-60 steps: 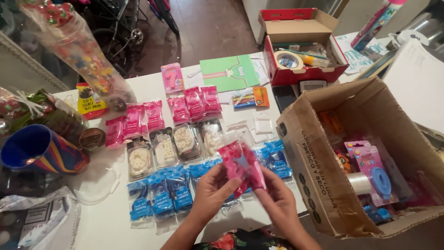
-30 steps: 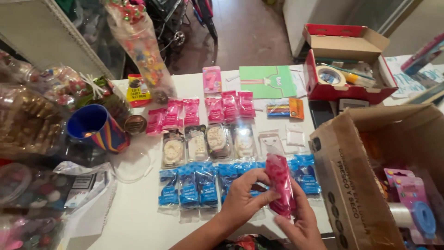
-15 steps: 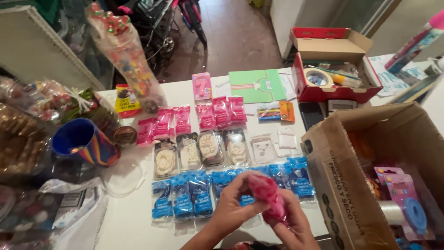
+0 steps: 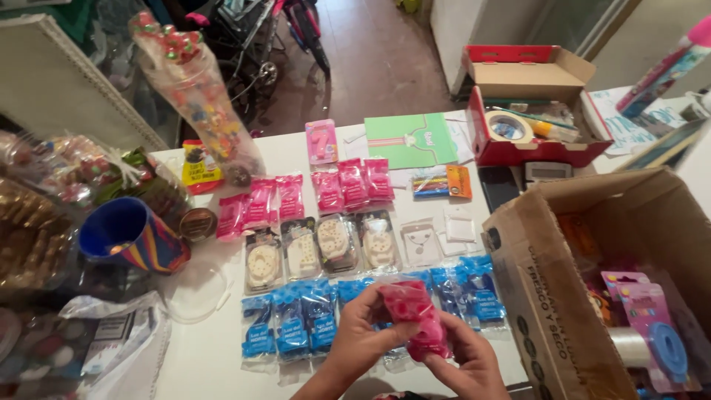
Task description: Sorting and packing small gift items into a cardboard box on a table
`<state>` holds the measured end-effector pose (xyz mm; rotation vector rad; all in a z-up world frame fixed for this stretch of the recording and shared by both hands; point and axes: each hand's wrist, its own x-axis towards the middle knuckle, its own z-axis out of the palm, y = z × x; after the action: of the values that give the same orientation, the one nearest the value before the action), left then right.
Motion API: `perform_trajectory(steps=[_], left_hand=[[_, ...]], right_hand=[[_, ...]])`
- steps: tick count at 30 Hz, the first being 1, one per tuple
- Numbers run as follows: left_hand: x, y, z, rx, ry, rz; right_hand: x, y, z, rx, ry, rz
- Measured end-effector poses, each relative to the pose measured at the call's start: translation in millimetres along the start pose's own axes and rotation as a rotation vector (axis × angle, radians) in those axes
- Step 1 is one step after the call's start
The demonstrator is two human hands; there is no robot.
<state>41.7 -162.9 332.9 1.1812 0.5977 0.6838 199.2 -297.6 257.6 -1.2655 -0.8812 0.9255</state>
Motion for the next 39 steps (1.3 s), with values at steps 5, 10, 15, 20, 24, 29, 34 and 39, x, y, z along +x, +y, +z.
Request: perform_trajectory(steps=[5,10,15,20,24,29,34,39], left_hand=[[-1.8,-3.6,-1.3,0.055,-0.058,0.023],[-5.3,4.6,-2.3,0.091,-0.052,0.018],[-7.3,8.6,-1.4,0.154,-0.088,0.031],[-3.4,-5.9,-6.4,0.03,-0.057,-0.011],[19.5,36.3,-37.3,-0.05,0.128,-0.174],[81.4,89.6,-105.4,0.533,0.519,-0.122],[151.6,47.4,-180.5,0.619,0.448,-0.017],[178.1,21.9,-202.4,0.526,0.368,0.122]], right_hand=[[1.0,24.7,-10.7,0.02,0.011,-0.02],[-2.5,34.1,-9.5,0.03,0.078,-0.001],[-3.6,9.1,4.7,0.02,0.169,0.091],[-2.2,-14.7,16.6,0.203,0.04,0.027],[-3.6,-26.7,14.0,0.043,0.125,-0.001],[-7.1,-24.4,11.2,0.075,0.211,0.03],[-7.5,-29.0,8.2,0.073,0.242,0.093],[-5.2,-29.3,3.7,0.083,0.28,0.126]])
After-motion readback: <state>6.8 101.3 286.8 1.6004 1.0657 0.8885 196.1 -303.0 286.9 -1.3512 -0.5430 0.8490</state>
